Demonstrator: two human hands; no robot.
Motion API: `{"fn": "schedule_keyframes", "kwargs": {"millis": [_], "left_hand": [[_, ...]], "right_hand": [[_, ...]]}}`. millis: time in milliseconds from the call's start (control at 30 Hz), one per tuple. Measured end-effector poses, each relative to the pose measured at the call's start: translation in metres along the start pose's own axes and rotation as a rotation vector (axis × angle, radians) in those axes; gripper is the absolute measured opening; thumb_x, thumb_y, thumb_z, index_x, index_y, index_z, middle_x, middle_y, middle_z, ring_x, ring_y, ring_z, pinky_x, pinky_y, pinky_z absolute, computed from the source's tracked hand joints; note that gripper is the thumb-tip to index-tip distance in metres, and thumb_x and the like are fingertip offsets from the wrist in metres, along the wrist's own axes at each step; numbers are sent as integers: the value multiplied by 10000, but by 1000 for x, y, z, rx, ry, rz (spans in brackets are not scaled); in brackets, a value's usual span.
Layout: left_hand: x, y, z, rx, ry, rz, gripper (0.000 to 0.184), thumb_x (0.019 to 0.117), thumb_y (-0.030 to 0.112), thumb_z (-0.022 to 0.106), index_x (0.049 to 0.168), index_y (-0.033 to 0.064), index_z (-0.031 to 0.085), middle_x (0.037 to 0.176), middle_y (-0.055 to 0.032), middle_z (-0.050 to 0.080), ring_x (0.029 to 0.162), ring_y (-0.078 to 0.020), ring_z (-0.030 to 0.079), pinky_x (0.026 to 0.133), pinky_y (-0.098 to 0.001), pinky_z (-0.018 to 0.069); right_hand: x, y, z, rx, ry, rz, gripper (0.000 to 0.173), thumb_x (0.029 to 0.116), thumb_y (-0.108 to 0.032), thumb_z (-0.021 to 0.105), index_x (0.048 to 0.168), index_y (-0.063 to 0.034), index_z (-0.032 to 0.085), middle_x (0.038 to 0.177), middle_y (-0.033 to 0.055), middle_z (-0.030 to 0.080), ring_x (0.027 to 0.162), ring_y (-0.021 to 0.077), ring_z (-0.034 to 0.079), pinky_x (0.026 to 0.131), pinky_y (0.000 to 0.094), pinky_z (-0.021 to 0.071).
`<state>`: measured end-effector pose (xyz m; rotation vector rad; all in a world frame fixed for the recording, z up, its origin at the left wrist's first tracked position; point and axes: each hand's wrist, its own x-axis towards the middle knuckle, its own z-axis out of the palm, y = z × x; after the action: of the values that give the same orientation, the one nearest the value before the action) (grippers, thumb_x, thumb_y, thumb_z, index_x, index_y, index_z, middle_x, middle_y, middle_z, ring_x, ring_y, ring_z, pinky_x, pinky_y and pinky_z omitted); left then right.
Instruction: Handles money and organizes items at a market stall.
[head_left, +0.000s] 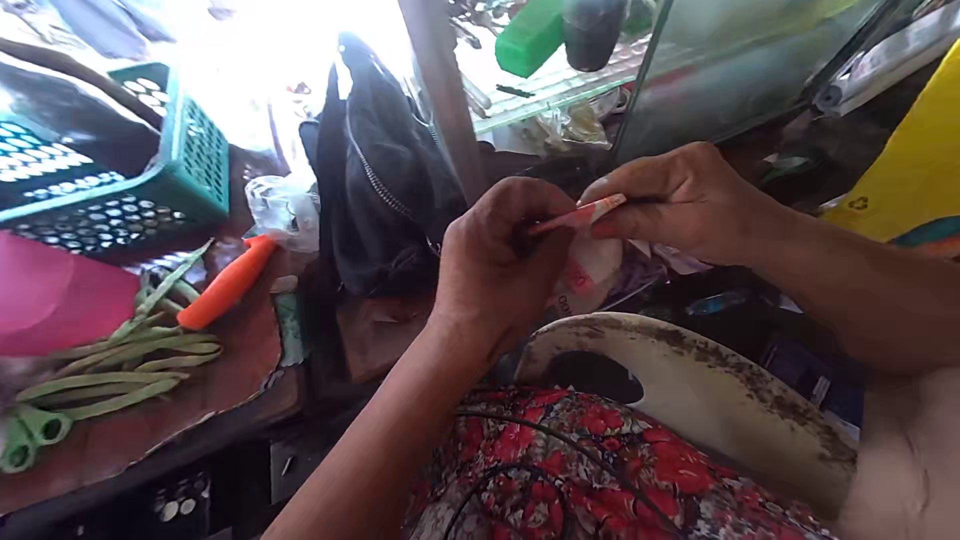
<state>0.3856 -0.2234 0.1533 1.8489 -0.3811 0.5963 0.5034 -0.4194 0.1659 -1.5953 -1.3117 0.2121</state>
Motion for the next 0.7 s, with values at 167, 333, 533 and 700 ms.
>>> {"fn": "schedule_keyframes", "kwargs": {"millis": [167, 333, 533, 700], "left_hand": [[11, -13, 35, -105, -142, -75, 206, 930, -48, 676, 1127, -14, 625, 941, -44, 688, 727, -47, 657, 636, -186, 579], [1, -66, 44, 365, -372, -79, 241, 980, 149, 686, 1164, -5, 695, 1074, -140, 703, 897, -208, 704, 807, -373, 604], [-8, -108, 35, 845, -639, -67, 238, 985, 174, 681, 1140, -4, 714, 1199, -213, 691, 1203, -404, 634, 1018, -525, 526], [-8, -107, 27, 803, -572, -15, 234, 1017, 208, 646, 1082, 4, 740, 1138, -180, 732, 1139, -358, 689, 991, -498, 547]], "right_hand": [[-38, 26, -15, -38, 152, -50, 118, 993, -83, 633, 1026, -10, 721, 904, -54, 720, 821, -64, 647, 747, 112, 545], [-61, 51, -43, 20, 292, 101, 106, 969, -72, 638, 1023, -79, 729, 868, -123, 719, 688, -66, 632, 608, 127, 549], [-73, 79, -67, 27, 327, 247, 83, 968, -68, 647, 989, -88, 725, 796, -114, 702, 628, -50, 616, 573, 130, 536], [-75, 84, -67, 100, 311, 296, 86, 968, -70, 648, 974, -103, 728, 756, -112, 695, 583, -35, 600, 528, 141, 520]]}}
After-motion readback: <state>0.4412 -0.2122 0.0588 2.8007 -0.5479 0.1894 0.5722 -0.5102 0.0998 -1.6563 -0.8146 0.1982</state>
